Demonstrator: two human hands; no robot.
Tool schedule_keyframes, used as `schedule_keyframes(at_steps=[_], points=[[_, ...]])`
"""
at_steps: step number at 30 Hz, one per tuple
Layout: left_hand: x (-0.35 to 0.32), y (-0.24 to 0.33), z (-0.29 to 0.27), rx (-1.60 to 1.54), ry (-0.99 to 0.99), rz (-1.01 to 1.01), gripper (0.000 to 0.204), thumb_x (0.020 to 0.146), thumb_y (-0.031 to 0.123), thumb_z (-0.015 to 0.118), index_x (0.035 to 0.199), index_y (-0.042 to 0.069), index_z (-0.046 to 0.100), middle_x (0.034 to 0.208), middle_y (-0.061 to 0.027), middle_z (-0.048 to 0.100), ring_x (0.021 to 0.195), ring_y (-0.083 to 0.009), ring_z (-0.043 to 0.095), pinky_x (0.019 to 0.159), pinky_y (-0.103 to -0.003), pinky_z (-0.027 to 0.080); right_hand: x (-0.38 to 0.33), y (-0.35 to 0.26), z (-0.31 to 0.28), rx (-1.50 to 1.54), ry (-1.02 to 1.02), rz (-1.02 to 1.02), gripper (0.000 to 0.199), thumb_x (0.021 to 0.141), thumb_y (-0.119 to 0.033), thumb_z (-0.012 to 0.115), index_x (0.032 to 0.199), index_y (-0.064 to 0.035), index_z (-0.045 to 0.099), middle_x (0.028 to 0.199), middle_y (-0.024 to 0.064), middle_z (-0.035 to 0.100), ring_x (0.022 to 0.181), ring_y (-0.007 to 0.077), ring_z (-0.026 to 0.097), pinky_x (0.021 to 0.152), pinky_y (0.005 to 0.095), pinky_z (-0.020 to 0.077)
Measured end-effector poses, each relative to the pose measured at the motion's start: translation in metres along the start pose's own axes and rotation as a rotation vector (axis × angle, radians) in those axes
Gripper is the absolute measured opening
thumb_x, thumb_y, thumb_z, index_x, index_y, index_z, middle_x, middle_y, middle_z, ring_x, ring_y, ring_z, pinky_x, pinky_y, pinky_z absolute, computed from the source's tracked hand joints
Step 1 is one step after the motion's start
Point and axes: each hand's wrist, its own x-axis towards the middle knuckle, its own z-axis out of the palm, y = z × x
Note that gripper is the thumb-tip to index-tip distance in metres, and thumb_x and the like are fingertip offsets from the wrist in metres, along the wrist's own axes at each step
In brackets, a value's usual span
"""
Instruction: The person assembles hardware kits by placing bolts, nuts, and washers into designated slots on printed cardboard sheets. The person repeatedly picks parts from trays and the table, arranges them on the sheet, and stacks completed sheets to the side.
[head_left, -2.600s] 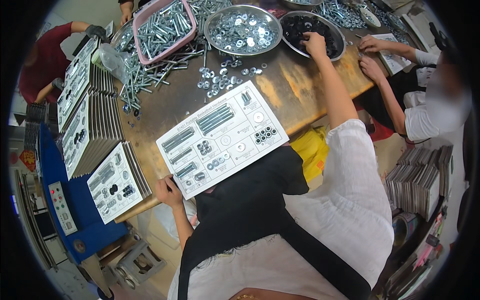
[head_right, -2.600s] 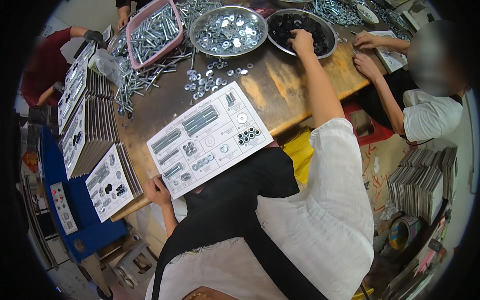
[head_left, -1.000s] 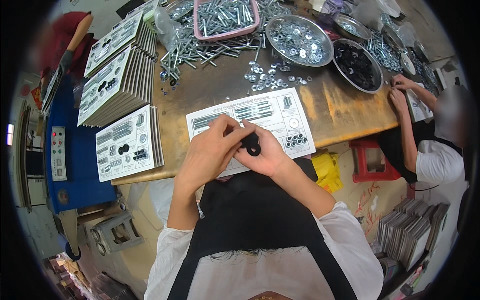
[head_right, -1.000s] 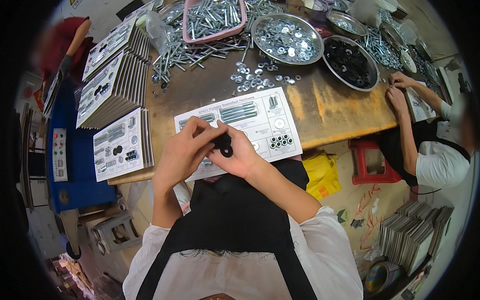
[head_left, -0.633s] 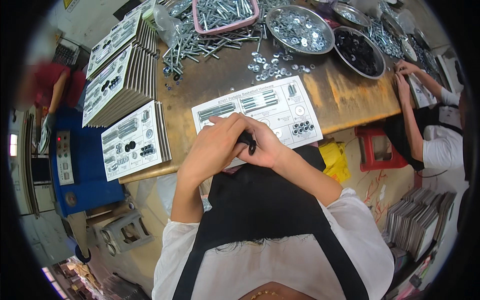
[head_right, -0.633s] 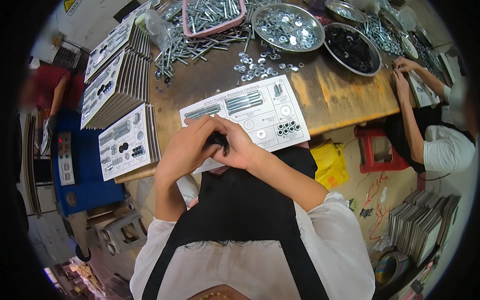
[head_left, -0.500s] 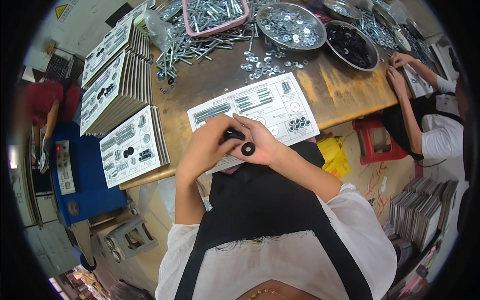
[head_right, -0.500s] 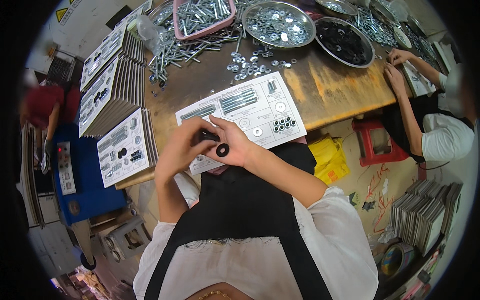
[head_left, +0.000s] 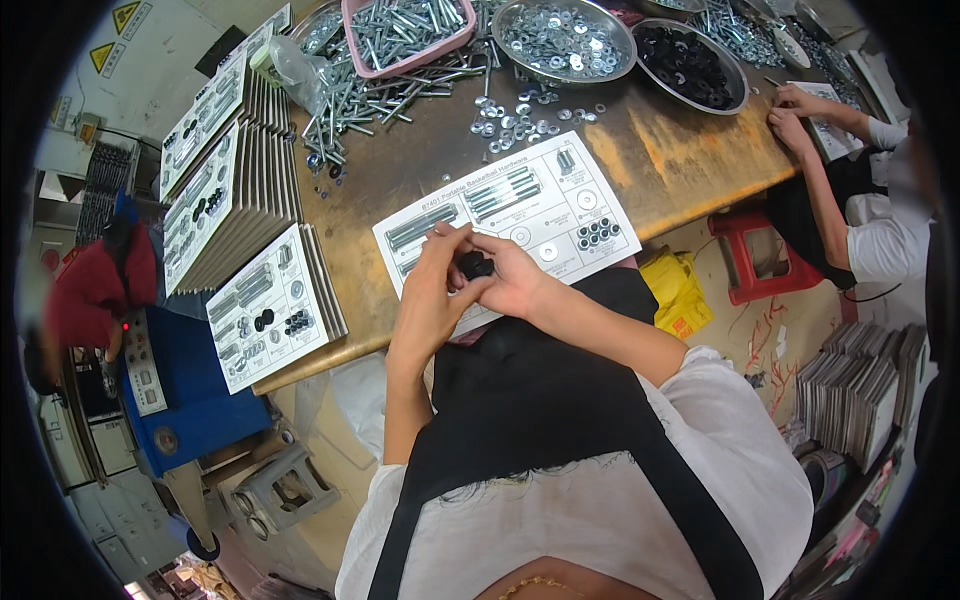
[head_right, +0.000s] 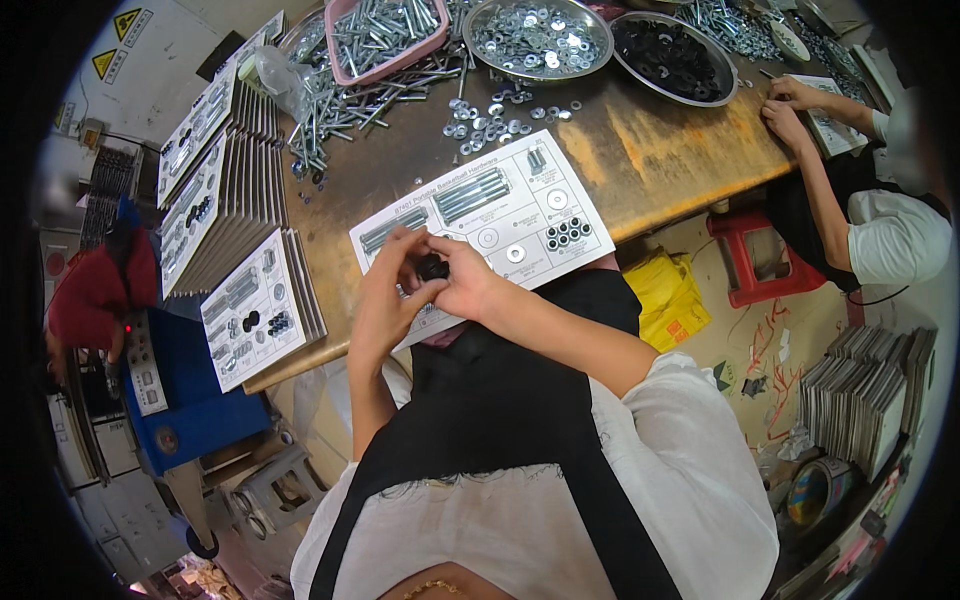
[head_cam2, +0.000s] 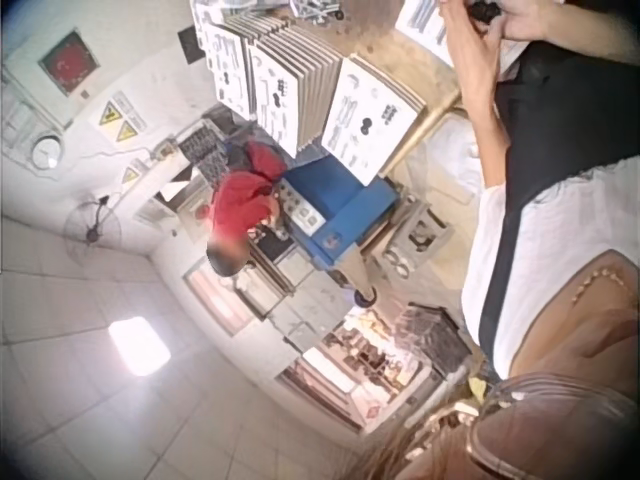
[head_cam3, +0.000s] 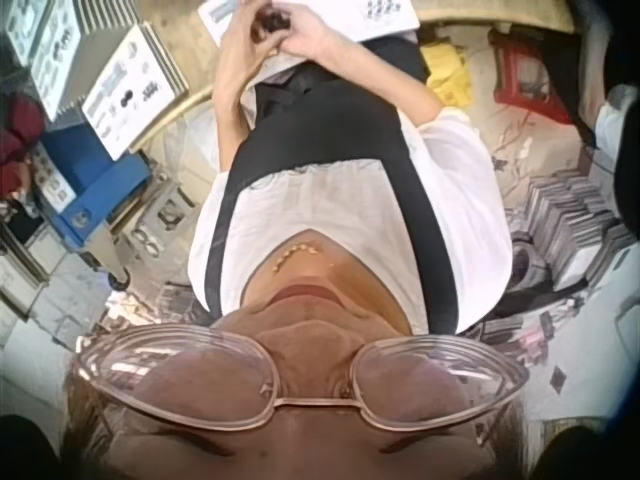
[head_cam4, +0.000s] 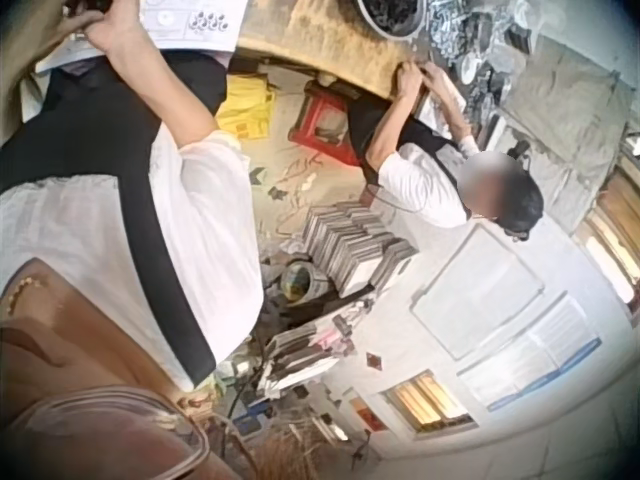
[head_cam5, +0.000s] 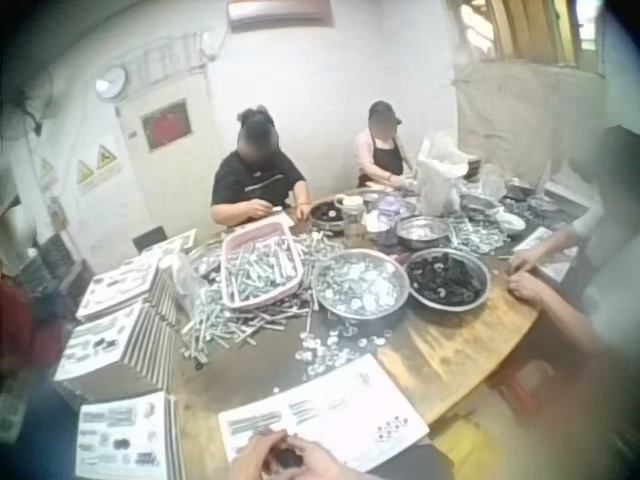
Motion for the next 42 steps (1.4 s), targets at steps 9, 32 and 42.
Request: schedule_keyframes(at_steps=[9,32,42], points=[[0.000,-0.017,0.011,0.204,0.267,0.184,0.066,0.080,0.001,0.070,0.141,0.007,0.044,0.108,-0.0127,0.064,0.069,-0.0193,0.056,0.070,-0.029,0.049,0.000,0.007,0.017,-0.071,-0.035,-0.113,0.035,0.103,-0.023,0.040,0.127,-0.0026,0.055,0.124,0.0085,0.057,0.112,0.0224,0.052,0.098,0.0355,0.0429],[-0.014,0.021,-0.027,0.095,0.386,0.657,0.044,0.057,0.012,0.086,0.099,0.008,0.074,0.094,-0.0077,0.067,0.080,-0.0202,0.065,0.063,-0.028,0.050,-0.094,-0.037,0.082,-1.344,-0.128,-0.200,0.042,0.071,0.000,0.081,0.111,0.0027,0.069,0.087,0.0052,0.070,0.075,0.0070,0.062,0.072,0.0225,0.0516],[-0.004,0.025,-0.020,0.006,0.326,0.634,0.042,0.058,0.005,0.080,0.100,0.003,0.072,0.091,-0.0099,0.066,0.077,-0.0197,0.066,0.064,-0.028,0.053,-0.095,-0.034,0.067,-1.212,-0.161,-0.339,0.036,0.078,-0.001,0.076,0.112,0.0065,0.066,0.086,0.0115,0.071,0.078,0.0130,0.069,0.071,0.0241,0.0563]])
